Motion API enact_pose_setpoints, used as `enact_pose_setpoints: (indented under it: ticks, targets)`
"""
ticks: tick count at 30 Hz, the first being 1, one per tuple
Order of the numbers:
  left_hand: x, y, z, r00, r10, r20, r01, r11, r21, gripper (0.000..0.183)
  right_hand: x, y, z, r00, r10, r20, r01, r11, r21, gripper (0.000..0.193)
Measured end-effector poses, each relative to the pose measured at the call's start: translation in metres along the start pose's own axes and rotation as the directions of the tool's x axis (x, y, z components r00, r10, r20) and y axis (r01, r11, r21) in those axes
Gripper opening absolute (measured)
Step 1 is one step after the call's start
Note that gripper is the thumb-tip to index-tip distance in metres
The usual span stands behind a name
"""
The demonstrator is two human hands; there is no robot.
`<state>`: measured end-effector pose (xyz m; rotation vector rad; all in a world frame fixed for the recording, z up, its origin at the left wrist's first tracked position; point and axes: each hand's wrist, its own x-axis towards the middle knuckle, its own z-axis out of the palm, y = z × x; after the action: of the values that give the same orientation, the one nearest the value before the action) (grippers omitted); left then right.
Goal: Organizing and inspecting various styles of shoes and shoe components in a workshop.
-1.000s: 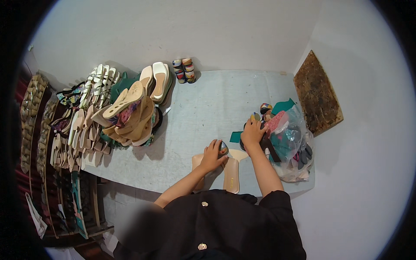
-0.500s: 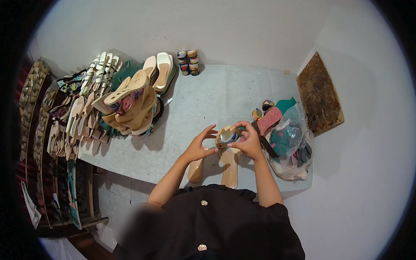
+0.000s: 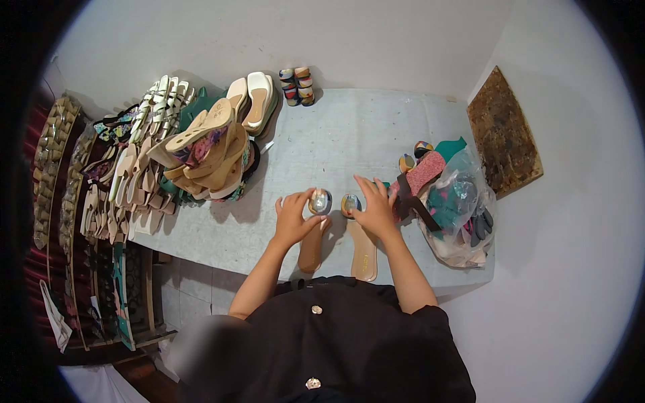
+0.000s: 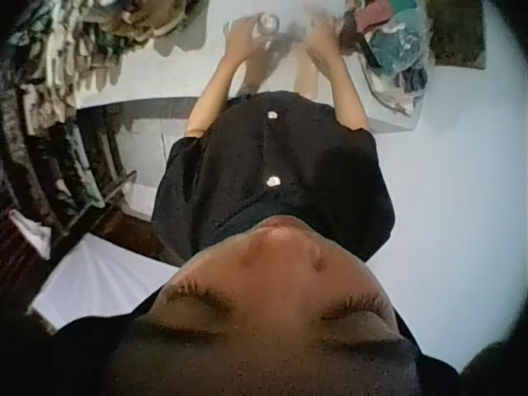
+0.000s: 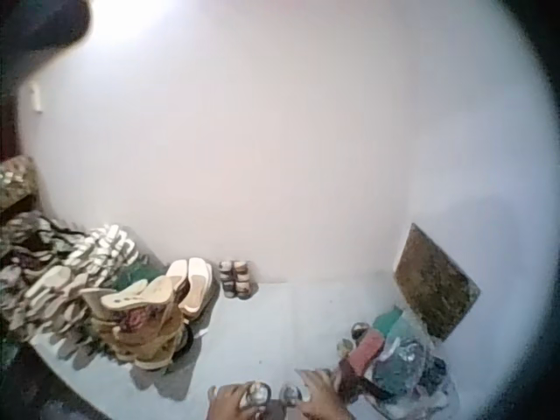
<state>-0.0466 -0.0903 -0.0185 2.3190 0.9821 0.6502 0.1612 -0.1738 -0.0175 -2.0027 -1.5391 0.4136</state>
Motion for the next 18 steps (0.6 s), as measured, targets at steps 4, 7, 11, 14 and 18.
enact_pose_setpoints:
  ticks: [4, 7, 11, 14, 18]
  targets:
    - [-0.006, -0.024, 0.029, 0.995, -0.089, 0.042, 0.076, 0.966, 0.247, 0.067, -0.012, 0.013, 0.024, 0.965, 0.165, 0.206, -0.125, 0.973, -0.194, 0.08]
    - [0.004, -0.022, 0.04, 0.99, -0.136, 0.024, 0.125, 0.96, 0.25, 0.067, -0.016, 0.008, 0.036, 0.977, 0.162, 0.135, -0.135, 0.972, -0.191, 0.074]
    - [0.011, -0.024, 0.053, 0.991, -0.13, -0.039, 0.135, 0.959, 0.248, 0.067, -0.015, 0.011, 0.051, 0.991, 0.133, 0.017, -0.127, 0.972, -0.199, 0.069]
    - [0.01, -0.028, 0.058, 0.987, -0.161, -0.002, 0.157, 0.96, 0.234, 0.067, -0.012, 0.015, 0.06, 0.989, 0.145, -0.003, -0.143, 0.974, -0.177, 0.067]
    - [0.01, -0.029, 0.066, 0.98, -0.187, 0.069, 0.172, 0.968, 0.182, 0.069, -0.013, 0.03, 0.074, 0.992, 0.077, -0.101, -0.084, 0.994, -0.064, 0.067]
